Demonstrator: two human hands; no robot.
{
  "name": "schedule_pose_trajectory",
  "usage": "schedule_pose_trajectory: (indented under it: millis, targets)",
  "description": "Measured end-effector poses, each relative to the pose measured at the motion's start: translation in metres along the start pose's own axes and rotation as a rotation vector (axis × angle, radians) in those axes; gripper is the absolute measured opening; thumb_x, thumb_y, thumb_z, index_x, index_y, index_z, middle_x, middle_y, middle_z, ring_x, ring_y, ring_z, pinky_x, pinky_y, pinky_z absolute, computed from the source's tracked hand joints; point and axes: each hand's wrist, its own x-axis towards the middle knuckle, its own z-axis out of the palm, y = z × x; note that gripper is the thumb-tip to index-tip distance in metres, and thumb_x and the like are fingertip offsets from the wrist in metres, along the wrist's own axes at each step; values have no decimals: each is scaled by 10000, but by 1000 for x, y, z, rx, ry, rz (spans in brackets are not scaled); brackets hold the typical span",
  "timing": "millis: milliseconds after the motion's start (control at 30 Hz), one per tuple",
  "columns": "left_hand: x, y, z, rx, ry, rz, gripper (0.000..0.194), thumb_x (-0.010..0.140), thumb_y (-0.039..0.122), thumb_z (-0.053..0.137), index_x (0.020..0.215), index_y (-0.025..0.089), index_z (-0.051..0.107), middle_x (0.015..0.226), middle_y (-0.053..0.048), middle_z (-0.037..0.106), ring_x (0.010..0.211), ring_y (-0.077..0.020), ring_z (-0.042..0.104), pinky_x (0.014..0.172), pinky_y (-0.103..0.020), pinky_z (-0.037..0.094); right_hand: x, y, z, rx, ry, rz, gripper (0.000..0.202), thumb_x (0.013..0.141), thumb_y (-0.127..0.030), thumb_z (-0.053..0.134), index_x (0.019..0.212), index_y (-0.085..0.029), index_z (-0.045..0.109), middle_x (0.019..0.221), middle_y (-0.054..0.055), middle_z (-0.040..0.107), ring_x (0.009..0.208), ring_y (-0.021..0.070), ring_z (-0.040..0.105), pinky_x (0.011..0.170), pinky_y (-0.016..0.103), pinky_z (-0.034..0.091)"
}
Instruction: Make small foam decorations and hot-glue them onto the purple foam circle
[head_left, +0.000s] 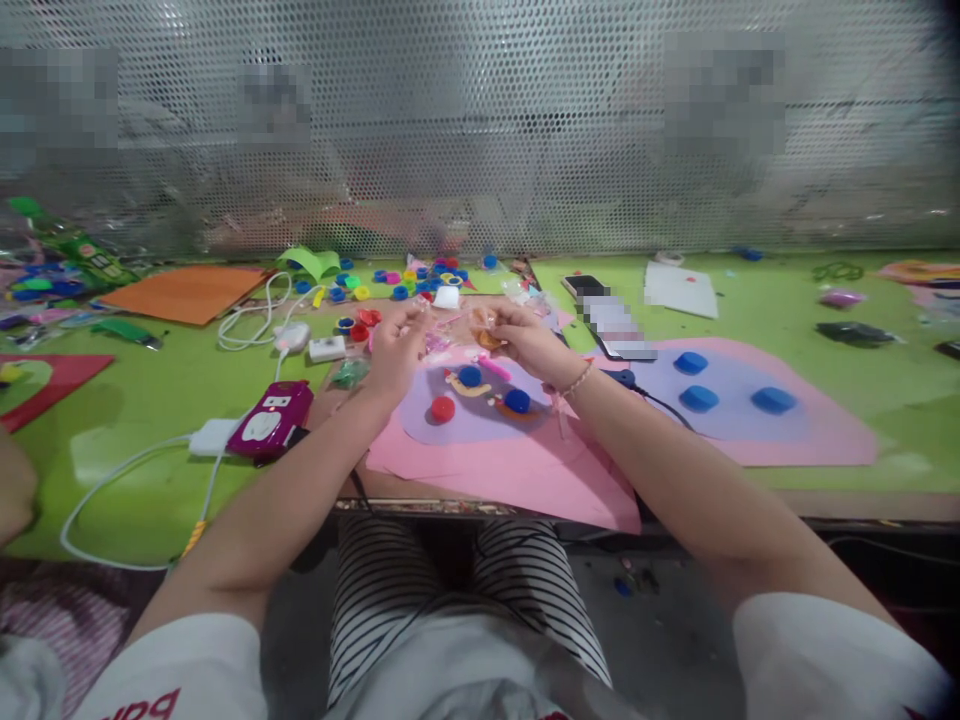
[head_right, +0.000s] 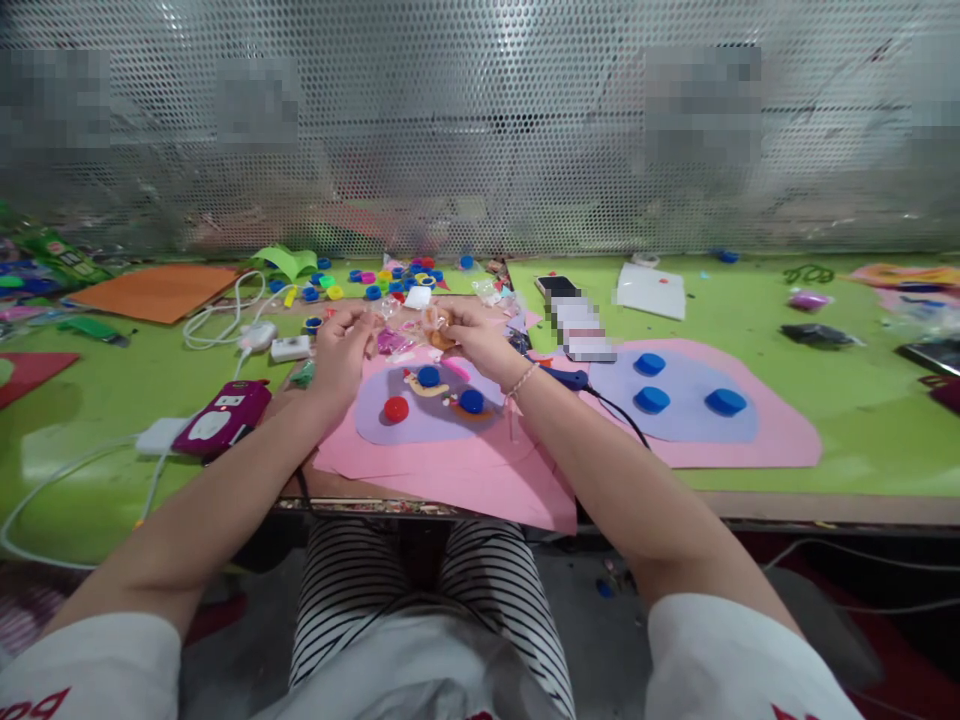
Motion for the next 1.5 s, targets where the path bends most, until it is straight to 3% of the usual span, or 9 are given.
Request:
schedule_pose_trajectory:
  millis: [167,433,600,733,900,1033,1167,1300,1500]
  targets:
    - [-1,11,9,-465,-48,-360,288,813,389,610,658,181,486,565,45,455,397,-40,304,405,-218,241,12,2,-26,-41,229,-77,228,682,-205,577,907,-206,538,831,15,595,718,126,599,579,250,525]
    - [-6,18,8,-745,-134,-473,80,636,122,529,703,156,555,700,-5,591,627,-99,569,664,-256,503,28,8,-69,-98,505,-115,279,649,-119,503,906,-222,470,955,21,584,836,136,608,728,316,550]
    - [-5,6,10,-627,-220,-423,235,612,-10,576,775,159,566,762,0,619,826,-135,642,786,-256,509,29,20,-94,-960,517,-188,436,693,-118,476,1129,-110,488,1070,189,558,1028,298,539,885,505,469]
    - [-3,-3,7,-515,-341,-315,227,743,294,718,730,155,539,730,4,589,746,-105,638,734,-235,527,21,26,-100,-1426,373,-254,465,735,-103,450,1189,-11,487,1139,272,510,1051,367,489,901,564,415]
    - [0,-8,4,-441,-424,-277,517,639,589,724,583,146,464,626,16,563,460,-34,509,471,-174,457,16,24,-92,-1524,398,-224,362,770,-150,471,1075,29,550,1081,294,516,1059,380,461,917,567,374]
    - [0,-8,6,-470,-424,-276,472,691,530,719,573,149,466,564,27,531,400,-5,385,393,-153,349,13,12,-75,-1503,425,-375,406,797,-157,480,1178,-21,510,1148,257,512,1149,362,428,978,552,333]
    - [-1,-7,7,-451,-369,-282,341,690,375,762,620,152,514,523,54,465,465,-28,421,453,-153,378,4,-4,-41,-1282,359,-558,356,850,-194,464,1194,-107,493,1184,207,511,1166,308,454,993,504,375]
    - [-4,-5,8,-401,-283,-314,196,650,196,751,758,170,589,714,28,603,645,-67,562,636,-204,488,-9,-9,-3,-1021,196,-566,289,917,-304,430,1177,-193,485,1124,138,556,1077,254,532,921,461,471]
    - [-4,-3,7,-407,-358,-228,259,631,119,660,878,184,700,1011,-35,659,939,-161,613,908,-331,463,-18,1,21,-993,15,-616,417,884,-352,548,1247,-167,459,1187,170,531,1116,274,533,943,481,481]
